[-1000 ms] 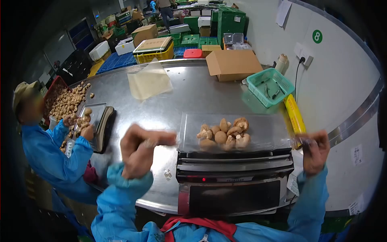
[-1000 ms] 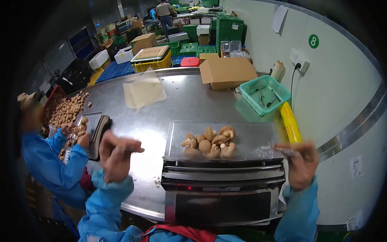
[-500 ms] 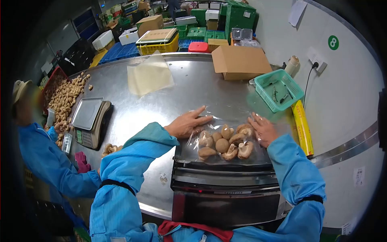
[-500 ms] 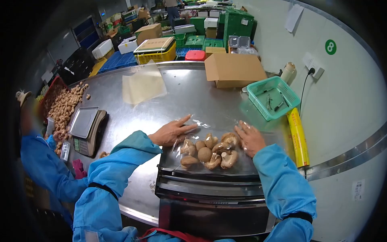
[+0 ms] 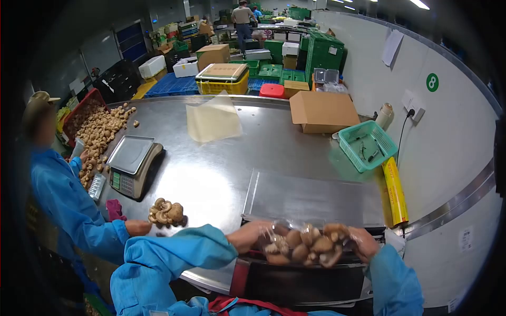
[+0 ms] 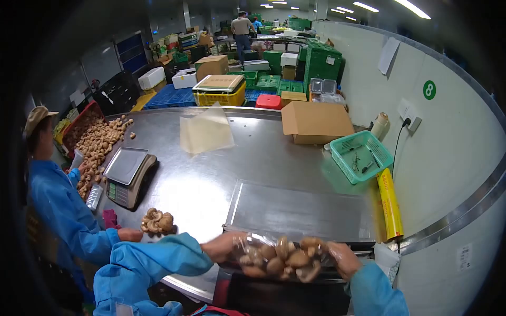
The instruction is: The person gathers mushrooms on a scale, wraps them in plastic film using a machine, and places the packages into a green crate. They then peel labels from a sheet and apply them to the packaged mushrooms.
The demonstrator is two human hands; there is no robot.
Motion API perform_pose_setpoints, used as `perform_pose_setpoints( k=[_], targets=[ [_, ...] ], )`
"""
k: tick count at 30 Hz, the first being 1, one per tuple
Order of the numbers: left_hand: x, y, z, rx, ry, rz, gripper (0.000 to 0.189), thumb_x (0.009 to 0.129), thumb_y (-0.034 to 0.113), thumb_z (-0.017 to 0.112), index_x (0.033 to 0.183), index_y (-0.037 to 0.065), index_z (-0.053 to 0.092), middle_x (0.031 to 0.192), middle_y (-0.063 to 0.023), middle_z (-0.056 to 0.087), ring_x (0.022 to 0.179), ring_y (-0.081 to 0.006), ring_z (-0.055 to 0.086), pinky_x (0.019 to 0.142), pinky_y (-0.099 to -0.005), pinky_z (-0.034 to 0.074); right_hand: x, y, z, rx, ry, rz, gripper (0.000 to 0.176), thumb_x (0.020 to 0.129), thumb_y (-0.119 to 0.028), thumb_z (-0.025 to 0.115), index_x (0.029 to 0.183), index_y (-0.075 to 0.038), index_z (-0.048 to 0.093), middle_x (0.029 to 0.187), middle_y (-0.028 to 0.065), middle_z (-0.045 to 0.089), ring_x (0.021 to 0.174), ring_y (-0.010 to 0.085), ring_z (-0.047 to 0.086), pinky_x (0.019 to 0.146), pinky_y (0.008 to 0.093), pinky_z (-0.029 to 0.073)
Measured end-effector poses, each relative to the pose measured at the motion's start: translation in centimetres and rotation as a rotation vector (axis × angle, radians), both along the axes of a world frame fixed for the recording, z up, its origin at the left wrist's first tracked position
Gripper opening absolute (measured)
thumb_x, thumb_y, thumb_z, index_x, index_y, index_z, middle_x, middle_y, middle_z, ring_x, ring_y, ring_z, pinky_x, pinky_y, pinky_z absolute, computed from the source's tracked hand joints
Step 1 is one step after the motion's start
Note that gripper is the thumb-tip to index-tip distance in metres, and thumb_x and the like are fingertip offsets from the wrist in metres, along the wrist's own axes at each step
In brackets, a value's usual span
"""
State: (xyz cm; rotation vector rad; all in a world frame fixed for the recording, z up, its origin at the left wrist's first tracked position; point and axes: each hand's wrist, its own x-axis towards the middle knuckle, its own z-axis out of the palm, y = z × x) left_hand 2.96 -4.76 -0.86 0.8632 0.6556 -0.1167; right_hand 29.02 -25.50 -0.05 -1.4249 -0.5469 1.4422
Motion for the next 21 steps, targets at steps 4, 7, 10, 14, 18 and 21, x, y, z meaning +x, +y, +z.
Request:
perform_pose_setpoints(
  k=[4,7,10,14,18,21],
  targets=[
    [-5.1,-6.2,-5.9,-0.169,0.218,0.059,0.036,0.093,0.029,0.048,0.110,-0.001,0.056,0.103,-0.0115,0.062,0.094,-0.0220,0.061,0.084,-0.0363,0.050,-4.7,-7.4,-5.2,-0.221,0.270,-0.126,0.026,0.090,-0.016,0.050,0.107,0.002,0.058,0.099,0.0095,0.062,0.090,0.0187,0.060,0.081,0.0325,0.049],
    [-6.8,-8.9,-9.0,-0.319,0.234,0.192,0.031,0.092,0.024,0.050,0.111,0.000,0.054,0.105,-0.0115,0.061,0.095,-0.0246,0.061,0.084,-0.0393,0.050,-7.7,-8.5,-6.6,-0.248,0.316,-0.301,0.020,0.090,-0.017,0.052,0.100,0.000,0.057,0.081,0.0057,0.059,0.072,0.0149,0.059,0.065,0.0281,0.049],
    [-7.5,-9.1,-7.8,-0.215,0.066,0.350,0.025,0.091,0.016,0.048,0.110,-0.001,0.055,0.105,-0.0118,0.061,0.094,-0.0239,0.061,0.083,-0.0370,0.051,-7.1,-10.1,-8.9,0.001,0.458,-0.389,0.023,0.091,-0.018,0.045,0.101,0.000,0.054,0.094,0.0122,0.061,0.083,0.0206,0.061,0.072,0.0337,0.050],
    [-8.9,-9.5,-8.4,-0.052,0.019,0.466,0.028,0.087,0.015,0.052,0.110,-0.001,0.055,0.102,-0.0124,0.061,0.094,-0.0233,0.061,0.079,-0.0356,0.052,-9.2,-10.7,-10.2,0.160,0.515,-0.526,0.032,0.094,-0.027,0.040,0.108,-0.002,0.053,0.101,0.0124,0.061,0.092,0.0243,0.061,0.078,0.0360,0.049],
    [-9.4,-10.5,-8.5,0.101,-0.064,0.532,0.029,0.088,0.023,0.054,0.105,0.000,0.058,0.095,-0.0076,0.062,0.086,-0.0177,0.060,0.074,-0.0295,0.050,-12.2,-9.3,-8.7,0.194,0.064,-0.610,0.026,0.093,-0.024,0.044,0.096,-0.003,0.058,0.088,0.0047,0.060,0.078,0.0138,0.056,0.072,0.0276,0.045],
    [-8.6,-11.4,-9.9,0.606,-0.062,0.431,0.027,0.088,0.025,0.059,0.095,-0.001,0.060,0.079,-0.0035,0.061,0.073,-0.0088,0.054,0.063,-0.0241,0.044,-13.9,-8.3,-9.7,0.118,-0.558,-0.674,0.016,0.090,-0.011,0.050,0.082,0.002,0.056,0.072,0.0007,0.051,0.071,0.0068,0.043,0.062,0.0252,0.038]
  ],
)
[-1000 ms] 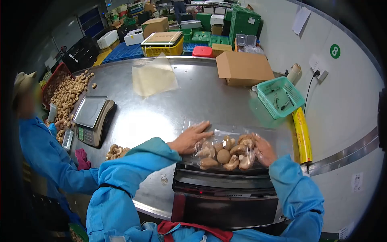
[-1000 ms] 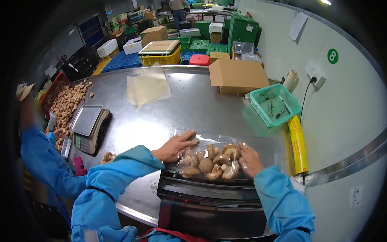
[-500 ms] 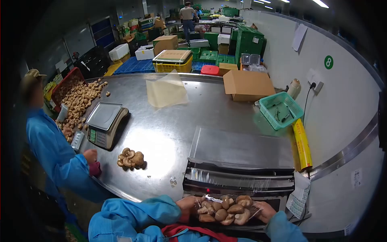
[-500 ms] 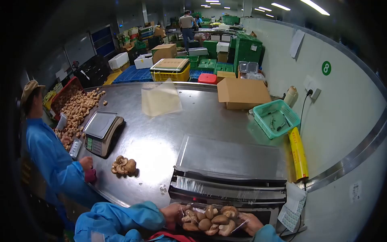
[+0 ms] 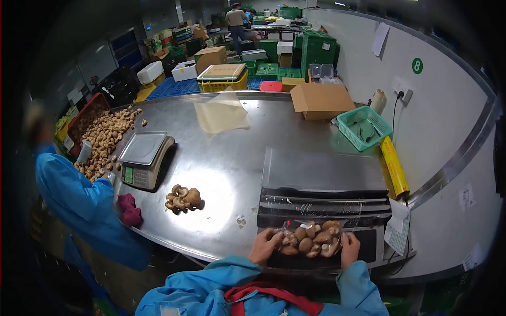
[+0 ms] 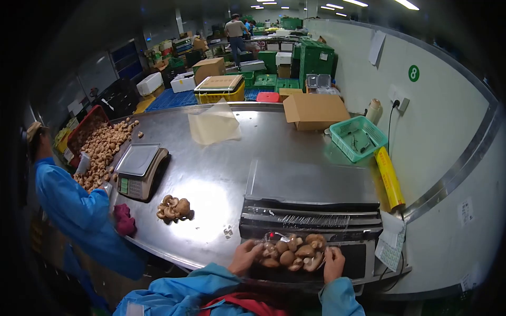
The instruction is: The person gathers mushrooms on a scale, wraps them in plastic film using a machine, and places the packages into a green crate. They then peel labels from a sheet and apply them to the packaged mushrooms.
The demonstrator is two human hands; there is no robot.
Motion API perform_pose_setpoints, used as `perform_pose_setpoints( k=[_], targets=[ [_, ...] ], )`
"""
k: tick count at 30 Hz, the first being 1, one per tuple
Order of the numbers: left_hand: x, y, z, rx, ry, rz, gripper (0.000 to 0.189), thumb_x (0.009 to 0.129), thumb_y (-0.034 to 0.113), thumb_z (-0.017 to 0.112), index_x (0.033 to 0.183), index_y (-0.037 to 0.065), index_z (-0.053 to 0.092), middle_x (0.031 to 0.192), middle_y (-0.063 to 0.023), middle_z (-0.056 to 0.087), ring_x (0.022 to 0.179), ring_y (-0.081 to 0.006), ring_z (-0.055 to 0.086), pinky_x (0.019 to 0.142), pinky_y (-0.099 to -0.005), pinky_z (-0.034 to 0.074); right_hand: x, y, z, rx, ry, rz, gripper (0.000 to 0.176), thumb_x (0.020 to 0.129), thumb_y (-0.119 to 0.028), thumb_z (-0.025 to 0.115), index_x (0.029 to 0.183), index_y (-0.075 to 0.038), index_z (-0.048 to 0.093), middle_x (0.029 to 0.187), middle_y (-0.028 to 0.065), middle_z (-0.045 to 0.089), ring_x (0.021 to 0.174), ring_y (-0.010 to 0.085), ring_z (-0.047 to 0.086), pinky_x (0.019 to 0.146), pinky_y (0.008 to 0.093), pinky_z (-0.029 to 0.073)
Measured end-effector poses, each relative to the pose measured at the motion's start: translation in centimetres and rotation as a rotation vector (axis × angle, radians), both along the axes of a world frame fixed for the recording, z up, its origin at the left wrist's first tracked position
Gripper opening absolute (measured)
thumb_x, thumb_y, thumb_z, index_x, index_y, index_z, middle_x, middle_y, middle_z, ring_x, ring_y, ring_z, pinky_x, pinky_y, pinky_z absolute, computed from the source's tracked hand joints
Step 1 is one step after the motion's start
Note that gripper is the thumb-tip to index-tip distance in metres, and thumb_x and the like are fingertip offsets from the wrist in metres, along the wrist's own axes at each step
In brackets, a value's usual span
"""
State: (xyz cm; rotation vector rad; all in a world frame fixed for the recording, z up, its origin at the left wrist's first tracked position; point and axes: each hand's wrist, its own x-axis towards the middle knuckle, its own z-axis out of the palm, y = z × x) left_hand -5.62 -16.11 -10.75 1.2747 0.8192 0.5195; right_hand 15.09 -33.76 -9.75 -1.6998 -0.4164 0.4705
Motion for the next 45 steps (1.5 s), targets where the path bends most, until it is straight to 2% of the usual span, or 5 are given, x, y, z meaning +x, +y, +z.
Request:
perform_pose_setpoints(
  k=[25,28,31,37,45],
  targets=[
    [2.9,3.1,0.0,1.139,0.382,-0.571,0.016,0.086,0.020,0.054,0.086,0.005,0.048,0.076,-0.0193,0.059,0.071,-0.0394,0.059,0.058,-0.0458,0.045,-14.1,-2.0,-8.8,0.751,0.764,-0.649,0.026,0.084,-0.023,0.060,0.103,-0.005,0.059,0.099,0.0021,0.058,0.089,0.0152,0.057,0.077,0.0268,0.047],
    [-0.3,0.8,-1.6,0.717,0.151,-0.601,0.015,0.088,0.016,0.054,0.094,0.003,0.050,0.077,-0.0130,0.060,0.073,-0.0256,0.062,0.060,-0.0379,0.047,-12.4,-4.3,-8.4,0.151,-0.859,0.066,0.016,0.078,-0.018,0.054,0.092,-0.014,0.058,0.099,0.0000,0.056,0.097,0.0143,0.051,0.082,0.0311,0.042],
    [-5.3,-1.7,-1.4,-0.142,-0.185,-0.455,0.016,0.089,0.014,0.054,0.097,0.001,0.052,0.089,-0.0076,0.061,0.075,-0.0177,0.061,0.062,-0.0309,0.049,-16.3,-3.1,1.4,0.149,-0.947,0.024,0.012,0.072,-0.023,0.056,0.077,-0.018,0.047,0.081,0.0016,0.047,0.075,0.0220,0.044,0.073,0.0370,0.034],
    [-12.4,-4.7,3.5,-0.752,-0.585,-0.805,0.046,0.082,0.008,0.065,0.123,0.005,0.045,0.124,-0.0077,0.046,0.110,-0.0179,0.049,0.096,-0.0328,0.040,-24.6,-4.7,1.7,1.471,1.035,0.506,0.028,0.078,-0.038,0.060,0.071,-0.012,0.058,0.087,0.0119,0.057,0.082,0.0287,0.055,0.065,0.0451,0.049],
    [-12.2,-8.1,8.2,0.112,-0.554,-1.296,0.073,0.083,0.032,0.063,0.138,0.003,0.026,0.138,-0.0094,0.034,0.130,-0.0235,0.031,0.107,-0.0393,0.027,-20.4,-8.0,8.3,-0.293,0.608,0.560,0.018,0.083,-0.012,0.059,0.098,-0.003,0.053,0.096,0.0094,0.054,0.090,0.0182,0.054,0.082,0.0310,0.044]
  ],
)
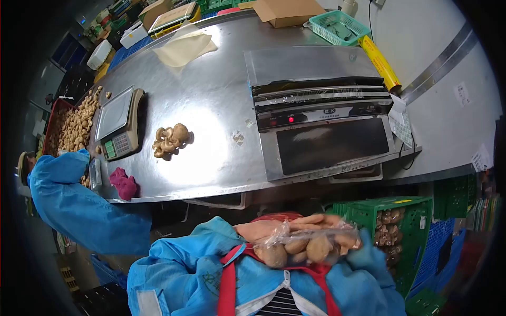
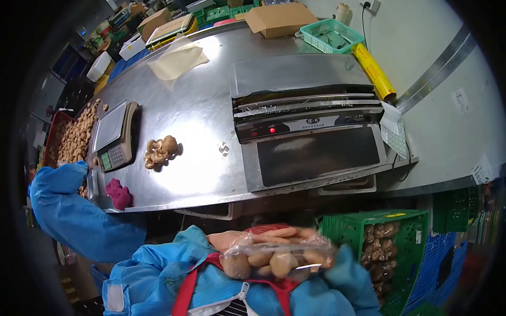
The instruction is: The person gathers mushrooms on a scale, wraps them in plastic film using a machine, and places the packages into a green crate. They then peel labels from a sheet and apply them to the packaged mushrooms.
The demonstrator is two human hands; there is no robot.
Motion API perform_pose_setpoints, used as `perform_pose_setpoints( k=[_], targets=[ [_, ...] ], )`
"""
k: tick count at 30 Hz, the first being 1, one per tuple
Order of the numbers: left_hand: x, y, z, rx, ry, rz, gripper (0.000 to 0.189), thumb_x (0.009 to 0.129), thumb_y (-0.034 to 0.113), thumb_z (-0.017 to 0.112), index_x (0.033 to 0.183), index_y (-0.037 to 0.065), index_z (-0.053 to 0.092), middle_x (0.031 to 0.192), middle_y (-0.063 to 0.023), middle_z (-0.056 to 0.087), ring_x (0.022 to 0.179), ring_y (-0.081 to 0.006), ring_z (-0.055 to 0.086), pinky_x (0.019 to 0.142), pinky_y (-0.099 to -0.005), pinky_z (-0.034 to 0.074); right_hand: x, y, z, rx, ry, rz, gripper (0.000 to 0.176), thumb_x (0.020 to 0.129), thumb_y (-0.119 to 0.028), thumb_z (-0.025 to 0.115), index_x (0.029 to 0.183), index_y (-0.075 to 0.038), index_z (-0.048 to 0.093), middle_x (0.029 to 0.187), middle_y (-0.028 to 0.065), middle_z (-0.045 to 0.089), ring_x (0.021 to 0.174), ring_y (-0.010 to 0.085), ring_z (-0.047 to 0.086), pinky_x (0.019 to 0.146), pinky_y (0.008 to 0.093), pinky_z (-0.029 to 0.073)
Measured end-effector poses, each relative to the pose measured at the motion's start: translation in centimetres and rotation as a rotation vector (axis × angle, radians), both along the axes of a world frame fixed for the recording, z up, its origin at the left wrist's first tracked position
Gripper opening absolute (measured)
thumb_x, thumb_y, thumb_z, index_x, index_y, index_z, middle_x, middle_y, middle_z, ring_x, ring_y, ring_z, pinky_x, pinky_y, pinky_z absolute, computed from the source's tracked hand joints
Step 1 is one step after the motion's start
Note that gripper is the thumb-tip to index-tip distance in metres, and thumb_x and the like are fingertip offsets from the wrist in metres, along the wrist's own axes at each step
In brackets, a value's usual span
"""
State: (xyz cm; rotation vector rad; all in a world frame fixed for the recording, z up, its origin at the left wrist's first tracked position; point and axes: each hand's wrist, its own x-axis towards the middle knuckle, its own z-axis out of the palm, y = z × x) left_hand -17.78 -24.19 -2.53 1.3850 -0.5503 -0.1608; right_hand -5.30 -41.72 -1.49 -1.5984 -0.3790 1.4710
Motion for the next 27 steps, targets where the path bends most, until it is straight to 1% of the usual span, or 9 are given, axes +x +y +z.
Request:
perform_pose_setpoints(
  k=[1,3,5,7,9,11,17,20,27],
  targets=[
    [-0.4,-0.3,0.2,-0.018,0.031,-0.038,0.073,0.082,0.034,0.063,0.138,0.003,0.026,0.138,-0.0096,0.034,0.130,-0.0238,0.031,0.107,-0.0395,0.027,2.9,0.9,1.3,0.059,-0.481,0.532,0.022,0.083,-0.009,0.057,0.103,-0.002,0.053,0.103,0.0113,0.055,0.098,0.0188,0.055,0.088,0.0306,0.043],
    [-1.4,0.0,0.3,-0.077,0.132,-0.118,0.075,0.082,0.037,0.062,0.138,0.002,0.027,0.138,-0.0101,0.035,0.130,-0.0243,0.032,0.107,-0.0399,0.028,5.6,0.0,2.5,0.269,-0.386,-0.132,0.037,0.082,-0.007,0.056,0.117,0.001,0.049,0.115,0.0126,0.053,0.105,0.0190,0.054,0.090,0.0298,0.042],
    [-2.6,0.3,0.2,-0.156,0.271,-0.194,0.076,0.081,0.040,0.061,0.137,0.001,0.027,0.137,-0.0106,0.035,0.129,-0.0247,0.033,0.106,-0.0403,0.028,3.0,3.2,8.8,0.530,-0.478,0.027,0.048,0.081,-0.016,0.058,0.124,0.000,0.045,0.120,0.0136,0.053,0.109,0.0238,0.051,0.095,0.0337,0.037],
    [-3.6,0.7,-0.5,-0.264,0.424,-0.251,0.078,0.081,0.042,0.061,0.137,0.001,0.027,0.137,-0.0110,0.036,0.129,-0.0252,0.033,0.106,-0.0407,0.029,-0.9,5.5,11.7,0.463,-0.107,0.545,0.058,0.081,-0.021,0.062,0.131,0.000,0.038,0.125,0.0174,0.049,0.116,0.0298,0.046,0.098,0.0382,0.036],
    [-5.1,1.0,-1.4,-0.392,0.592,-0.249,0.080,0.080,0.045,0.060,0.137,0.000,0.027,0.136,-0.0115,0.037,0.128,-0.0257,0.034,0.106,-0.0411,0.029,-2.3,4.7,8.6,0.531,-0.470,0.729,0.071,0.081,-0.027,0.065,0.137,-0.001,0.029,0.129,0.0215,0.043,0.117,0.0346,0.045,0.099,0.0395,0.036],
    [-5.9,1.6,-2.1,-0.526,0.761,-0.194,0.081,0.080,0.048,0.060,0.137,0.000,0.027,0.136,-0.0120,0.037,0.128,-0.0262,0.035,0.105,-0.0415,0.030,-1.4,1.3,7.4,0.524,-0.482,0.621,0.080,0.074,-0.035,0.071,0.135,-0.003,0.031,0.123,0.0201,0.048,0.108,0.0337,0.052,0.093,0.0379,0.042],
    [-5.4,0.1,-1.1,-0.925,0.969,0.263,0.088,0.078,0.057,0.058,0.136,-0.002,0.028,0.135,-0.0134,0.039,0.126,-0.0276,0.037,0.104,-0.0428,0.032,-3.6,-5.9,3.3,0.150,-0.335,0.111,0.062,0.068,-0.029,0.077,0.115,-0.001,0.048,0.102,0.0117,0.061,0.096,0.0229,0.060,0.081,0.0335,0.047],
    [-2.0,-2.9,2.1,-0.491,0.592,0.153,0.108,0.069,0.080,0.040,0.134,-0.005,0.029,0.135,-0.0187,0.038,0.120,-0.0309,0.043,0.100,-0.0415,0.036,-4.5,-7.8,0.0,0.343,-0.127,-0.226,0.053,0.072,-0.018,0.075,0.114,0.000,0.049,0.103,0.0080,0.061,0.097,0.0160,0.058,0.082,0.0312,0.047],
    [6.8,-10.7,0.2,-0.307,0.616,0.043,0.094,0.077,0.077,0.026,0.137,0.005,0.028,0.135,-0.0150,0.040,0.120,-0.0301,0.044,0.098,-0.0399,0.040,-5.0,-15.1,-0.1,0.645,0.174,-0.864,0.039,0.080,-0.003,0.063,0.117,-0.001,0.049,0.103,0.0041,0.058,0.096,0.0117,0.055,0.085,0.0281,0.046]
  ],
)
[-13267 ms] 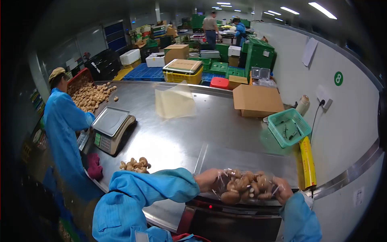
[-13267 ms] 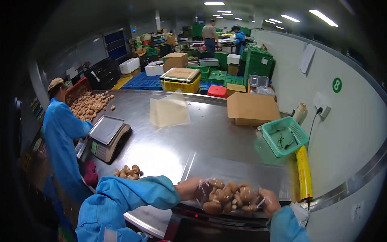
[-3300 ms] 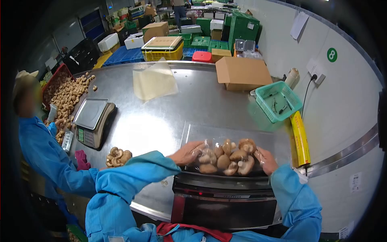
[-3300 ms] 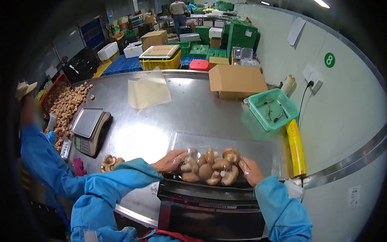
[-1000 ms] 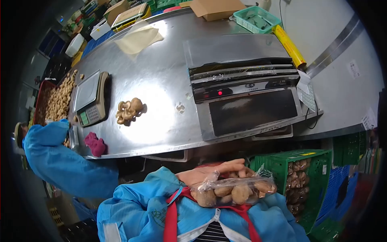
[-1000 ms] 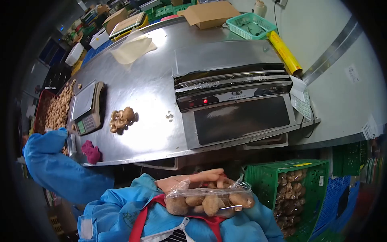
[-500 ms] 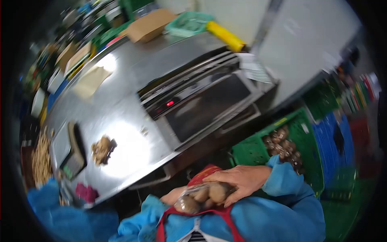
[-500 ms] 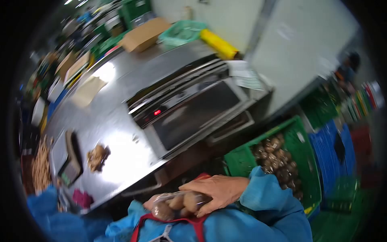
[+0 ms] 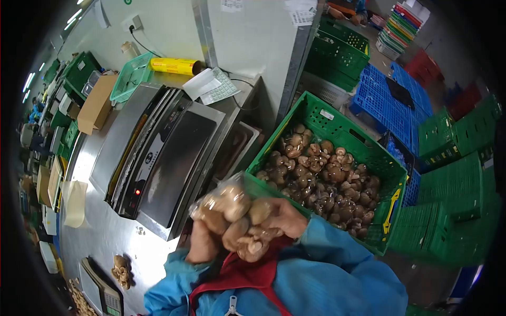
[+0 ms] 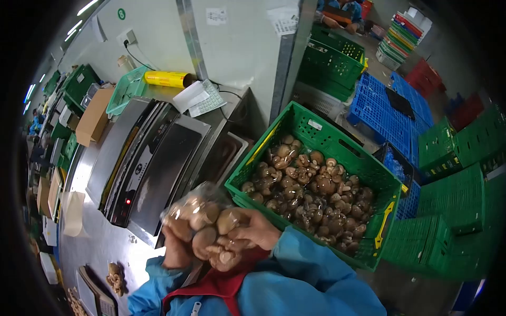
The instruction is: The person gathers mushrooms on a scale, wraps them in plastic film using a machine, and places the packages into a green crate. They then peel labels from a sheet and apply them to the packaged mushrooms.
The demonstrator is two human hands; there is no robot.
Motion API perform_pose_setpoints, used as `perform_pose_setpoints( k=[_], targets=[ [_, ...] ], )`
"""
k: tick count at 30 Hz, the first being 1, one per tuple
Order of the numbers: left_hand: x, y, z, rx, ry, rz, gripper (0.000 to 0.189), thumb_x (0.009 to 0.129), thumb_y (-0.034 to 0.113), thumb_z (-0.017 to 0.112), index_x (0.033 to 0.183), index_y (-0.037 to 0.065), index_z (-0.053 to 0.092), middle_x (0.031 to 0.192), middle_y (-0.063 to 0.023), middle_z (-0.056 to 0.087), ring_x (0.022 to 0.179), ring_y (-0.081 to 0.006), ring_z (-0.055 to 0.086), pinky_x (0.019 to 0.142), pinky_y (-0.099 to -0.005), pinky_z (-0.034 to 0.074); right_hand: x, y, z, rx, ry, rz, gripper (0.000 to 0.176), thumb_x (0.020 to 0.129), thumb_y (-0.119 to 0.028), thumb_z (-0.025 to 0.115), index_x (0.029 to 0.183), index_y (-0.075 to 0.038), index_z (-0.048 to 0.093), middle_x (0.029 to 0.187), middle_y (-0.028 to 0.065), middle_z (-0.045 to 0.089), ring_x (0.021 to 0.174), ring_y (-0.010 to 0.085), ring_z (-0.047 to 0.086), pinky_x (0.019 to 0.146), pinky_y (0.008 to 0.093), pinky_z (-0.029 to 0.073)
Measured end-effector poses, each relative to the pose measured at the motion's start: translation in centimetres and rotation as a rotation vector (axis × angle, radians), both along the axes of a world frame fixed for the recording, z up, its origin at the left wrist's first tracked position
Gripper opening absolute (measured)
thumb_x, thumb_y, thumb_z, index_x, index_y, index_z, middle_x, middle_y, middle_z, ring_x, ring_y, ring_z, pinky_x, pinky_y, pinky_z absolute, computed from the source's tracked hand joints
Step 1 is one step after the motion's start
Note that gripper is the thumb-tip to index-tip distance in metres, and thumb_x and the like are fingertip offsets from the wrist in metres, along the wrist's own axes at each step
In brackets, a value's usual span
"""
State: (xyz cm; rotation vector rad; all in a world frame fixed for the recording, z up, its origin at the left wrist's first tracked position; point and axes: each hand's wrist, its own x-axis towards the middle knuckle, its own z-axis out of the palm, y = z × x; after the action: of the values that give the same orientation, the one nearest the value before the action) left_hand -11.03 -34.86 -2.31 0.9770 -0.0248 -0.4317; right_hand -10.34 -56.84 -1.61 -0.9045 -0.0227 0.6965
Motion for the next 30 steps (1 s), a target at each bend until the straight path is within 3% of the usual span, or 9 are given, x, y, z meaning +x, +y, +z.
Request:
perform_pose_setpoints(
  k=[6,9,13,16,18,20,22,26,30],
  targets=[
    [2.8,-7.3,1.0,-0.210,0.220,0.166,0.064,0.093,0.056,0.027,0.131,0.006,0.036,0.123,-0.0125,0.050,0.109,-0.0246,0.053,0.093,-0.0354,0.045,-0.2,-2.4,-0.8,-0.277,-0.146,-0.285,0.037,0.086,-0.018,0.061,0.118,-0.003,0.048,0.109,0.0044,0.055,0.100,0.0114,0.052,0.087,0.0266,0.042],
    [3.7,-4.4,-1.9,-0.342,0.301,0.303,0.059,0.094,0.052,0.027,0.130,0.007,0.039,0.121,-0.0124,0.052,0.108,-0.0248,0.054,0.093,-0.0359,0.045,2.0,-0.9,-0.2,-0.300,-0.186,-0.114,0.035,0.088,-0.024,0.058,0.115,-0.003,0.049,0.106,0.0041,0.055,0.098,0.0112,0.051,0.087,0.0251,0.041],
    [5.5,-0.5,2.1,-0.195,0.302,0.376,0.059,0.093,0.053,0.030,0.128,0.007,0.041,0.122,-0.0134,0.051,0.111,-0.0264,0.052,0.093,-0.0384,0.045,4.8,4.4,-3.3,-0.097,-0.032,-0.124,0.033,0.087,-0.023,0.060,0.111,-0.003,0.051,0.103,0.0044,0.056,0.095,0.0099,0.052,0.083,0.0253,0.042],
    [6.9,3.1,0.8,0.358,0.066,0.547,0.055,0.092,0.035,0.047,0.135,0.004,0.033,0.125,-0.0165,0.048,0.109,-0.0255,0.052,0.095,-0.0362,0.041,8.0,8.7,-4.2,0.027,0.044,-0.171,0.036,0.088,-0.029,0.059,0.111,-0.002,0.051,0.103,0.0063,0.056,0.094,0.0122,0.053,0.082,0.0249,0.042],
    [7.6,4.3,0.7,0.596,-0.065,0.518,0.076,0.078,0.017,0.070,0.137,-0.002,0.026,0.122,-0.0176,0.049,0.114,-0.0238,0.048,0.096,-0.0338,0.039,10.5,11.4,-5.5,-0.033,0.053,-0.134,0.045,0.088,-0.037,0.057,0.112,0.000,0.050,0.104,0.0079,0.055,0.094,0.0142,0.054,0.083,0.0271,0.043],
    [10.2,7.7,-2.0,0.547,-0.129,0.519,0.075,0.076,0.013,0.071,0.136,-0.002,0.029,0.122,-0.0167,0.049,0.112,-0.0224,0.049,0.095,-0.0329,0.040,13.6,13.2,-7.4,-0.030,-0.048,-0.029,0.047,0.087,-0.037,0.057,0.111,0.002,0.050,0.102,0.0091,0.056,0.095,0.0151,0.053,0.085,0.0304,0.042],
    [12.3,10.1,-1.4,0.518,-0.075,0.427,0.075,0.073,0.011,0.071,0.136,-0.001,0.031,0.124,-0.0156,0.049,0.112,-0.0218,0.049,0.096,-0.0329,0.039,16.9,12.3,-7.5,-0.407,-0.393,-0.044,0.040,0.088,-0.034,0.057,0.113,-0.004,0.052,0.101,0.0043,0.057,0.091,0.0111,0.053,0.077,0.0259,0.044],
    [16.0,14.3,-2.8,0.978,-0.320,0.162,0.071,0.071,0.012,0.071,0.132,0.000,0.038,0.128,-0.0166,0.045,0.118,-0.0230,0.045,0.100,-0.0332,0.035,26.7,6.2,-6.6,-0.555,-0.323,-0.351,0.025,0.081,-0.023,0.060,0.098,-0.006,0.061,0.083,0.0006,0.061,0.076,0.0086,0.056,0.062,0.0231,0.041],
    [15.7,14.3,-0.8,1.471,-0.660,0.359,0.070,0.066,0.014,0.073,0.129,0.004,0.043,0.133,-0.0188,0.040,0.121,-0.0349,0.041,0.098,-0.0381,0.039,36.8,4.0,-7.2,-0.645,-0.312,-0.450,0.031,0.079,-0.023,0.061,0.103,-0.002,0.061,0.085,0.0030,0.063,0.072,0.0103,0.055,0.059,0.0241,0.039]
  ],
)
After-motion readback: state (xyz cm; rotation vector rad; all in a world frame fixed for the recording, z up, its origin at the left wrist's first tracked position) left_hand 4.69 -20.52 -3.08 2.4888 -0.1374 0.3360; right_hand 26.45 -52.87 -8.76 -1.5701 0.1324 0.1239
